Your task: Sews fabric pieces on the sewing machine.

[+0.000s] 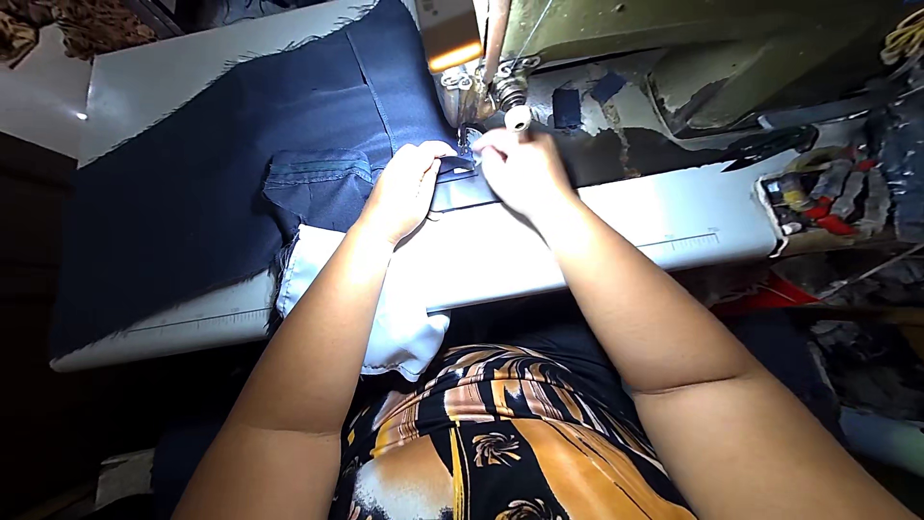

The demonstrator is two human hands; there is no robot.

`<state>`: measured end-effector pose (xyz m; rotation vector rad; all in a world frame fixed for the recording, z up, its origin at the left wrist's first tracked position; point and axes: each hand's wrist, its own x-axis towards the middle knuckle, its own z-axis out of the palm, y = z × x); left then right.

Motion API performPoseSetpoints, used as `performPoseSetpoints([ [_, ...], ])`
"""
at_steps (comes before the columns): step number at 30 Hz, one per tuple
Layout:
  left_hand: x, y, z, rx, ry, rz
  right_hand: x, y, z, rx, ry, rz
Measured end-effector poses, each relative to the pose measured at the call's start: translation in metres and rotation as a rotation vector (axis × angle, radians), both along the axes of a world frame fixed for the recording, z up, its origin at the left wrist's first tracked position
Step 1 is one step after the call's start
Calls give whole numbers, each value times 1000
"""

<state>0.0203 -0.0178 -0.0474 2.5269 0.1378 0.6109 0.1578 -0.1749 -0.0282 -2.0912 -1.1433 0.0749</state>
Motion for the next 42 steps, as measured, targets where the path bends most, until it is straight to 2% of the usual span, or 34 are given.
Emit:
performPoseSetpoints([
  [3,0,0,0,-3,0,3,33,-6,2,78,353,-120],
  [6,0,-1,0,-7,-19,-1,45,-10,9,-4,509,-65],
  [9,-1,0,0,-13,-22,-27,28,-20,15,-96,324,113],
  [12,0,3,-2,9,-23,-90,6,-34,-9,-42,-40,276],
  [16,3,4,-6,88,-5,-101,-5,-38,-23,-70,-253,317],
  [42,13,16,-6,30,105,-175,-2,-38,-27,10,-264,319],
])
